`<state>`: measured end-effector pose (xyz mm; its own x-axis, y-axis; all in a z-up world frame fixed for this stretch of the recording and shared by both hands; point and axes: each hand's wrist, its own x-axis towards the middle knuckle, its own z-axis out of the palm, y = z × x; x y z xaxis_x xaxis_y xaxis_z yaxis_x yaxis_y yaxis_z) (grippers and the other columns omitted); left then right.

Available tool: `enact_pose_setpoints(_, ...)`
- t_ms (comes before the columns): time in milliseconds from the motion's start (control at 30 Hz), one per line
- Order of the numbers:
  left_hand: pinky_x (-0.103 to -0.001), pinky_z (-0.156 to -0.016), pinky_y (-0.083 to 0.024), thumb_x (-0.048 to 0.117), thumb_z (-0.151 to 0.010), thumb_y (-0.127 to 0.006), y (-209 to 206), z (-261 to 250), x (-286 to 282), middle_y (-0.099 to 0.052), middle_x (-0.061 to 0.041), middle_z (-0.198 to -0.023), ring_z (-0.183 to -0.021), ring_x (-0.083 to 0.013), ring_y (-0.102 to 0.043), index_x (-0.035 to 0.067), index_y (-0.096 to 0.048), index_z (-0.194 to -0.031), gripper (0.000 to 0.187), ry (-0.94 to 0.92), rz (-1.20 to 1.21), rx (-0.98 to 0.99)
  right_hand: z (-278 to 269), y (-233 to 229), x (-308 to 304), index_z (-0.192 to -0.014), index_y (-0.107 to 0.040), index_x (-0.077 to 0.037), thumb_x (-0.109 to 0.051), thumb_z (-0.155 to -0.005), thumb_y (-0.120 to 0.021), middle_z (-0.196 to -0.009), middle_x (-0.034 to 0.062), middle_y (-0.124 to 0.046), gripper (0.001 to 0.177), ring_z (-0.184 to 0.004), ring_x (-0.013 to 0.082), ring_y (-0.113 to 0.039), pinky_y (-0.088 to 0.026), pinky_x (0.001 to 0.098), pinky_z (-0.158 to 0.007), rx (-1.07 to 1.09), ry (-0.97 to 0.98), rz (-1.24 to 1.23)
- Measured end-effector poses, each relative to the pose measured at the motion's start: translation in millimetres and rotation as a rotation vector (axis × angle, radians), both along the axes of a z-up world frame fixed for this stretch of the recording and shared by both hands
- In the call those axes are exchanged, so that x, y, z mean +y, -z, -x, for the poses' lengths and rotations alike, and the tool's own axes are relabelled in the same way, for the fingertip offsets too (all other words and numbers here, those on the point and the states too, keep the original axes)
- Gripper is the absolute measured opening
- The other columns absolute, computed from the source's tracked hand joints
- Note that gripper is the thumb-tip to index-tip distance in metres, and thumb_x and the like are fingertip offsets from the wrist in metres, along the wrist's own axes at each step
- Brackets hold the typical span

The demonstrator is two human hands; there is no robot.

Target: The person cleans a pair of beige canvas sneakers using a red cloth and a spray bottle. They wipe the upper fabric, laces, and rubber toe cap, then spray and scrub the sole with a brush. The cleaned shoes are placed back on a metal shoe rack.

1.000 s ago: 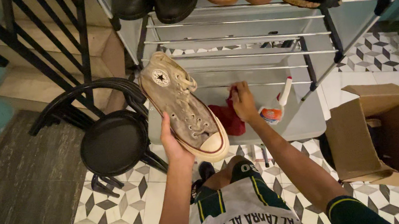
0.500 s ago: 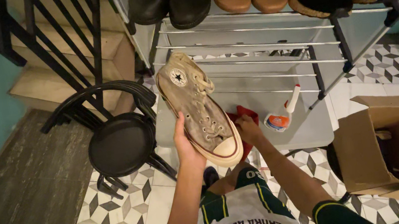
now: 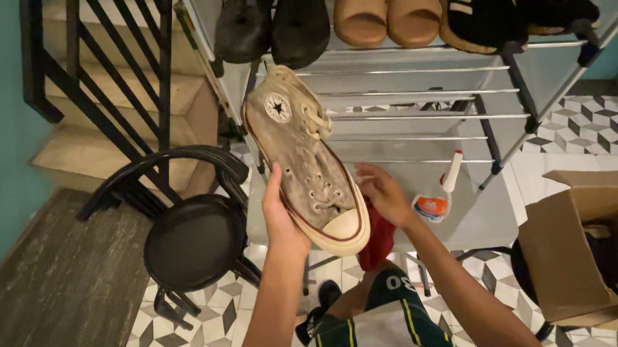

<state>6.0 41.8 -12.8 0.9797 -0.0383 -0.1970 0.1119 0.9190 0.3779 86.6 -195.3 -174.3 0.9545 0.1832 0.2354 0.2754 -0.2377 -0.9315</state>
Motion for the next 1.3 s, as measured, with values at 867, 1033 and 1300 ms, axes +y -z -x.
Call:
enact_pose_setpoints(867, -0.036, -0.099, -0.051, 0.043, -0.099, -0.053, -139, -46, 25, -0.066, -0.006, -0.134, -0.119, -0.0201, -0.063, 0.013, -0.049, -0.151, 0.060, 0.055, -0.597, -0.483, 96, -297, 74, -0.147, -0.048, 0.010, -0.009, -0.094, -0.064, -0.134, 0.0176, -0.065, 0.058, -0.117, 0.0215, -0.067, -0.056, 0.0336, -0.100, 0.031, -0.204, -0.820)
enact_pose_setpoints(1033, -0.031, -0.085, -0.057, 0.038, -0.100, -0.058, -157, -32, 26, -0.064, -0.007, -0.137, -0.116, -0.0173, -0.065, 0.018, -0.027, -0.162, 0.072, -0.095, -0.864, -0.636, 58, -332, 83, -0.140, -0.052, 0.007, -0.011, -0.092, -0.065, -0.127, 0.0136, -0.067, 0.052, -0.114, 0.0203, -0.068, -0.059, 0.0377, -0.096, -0.016, -0.212, -0.807)
enact_pose_setpoints(1300, -0.029, -0.089, -0.059, 0.030, -0.102, -0.073, -185, -71, 26, -0.074, -0.018, -0.128, -0.107, -0.0179, -0.076, 0.011, -0.032, -0.164, 0.077, -0.277, -1.063, -0.886, -12, -376, 94, -0.126, -0.060, 0.005, -0.017, -0.095, -0.067, -0.113, 0.0137, -0.070, 0.039, -0.096, 0.0210, -0.072, -0.061, 0.0378, -0.079, -0.120, -0.199, -0.762)
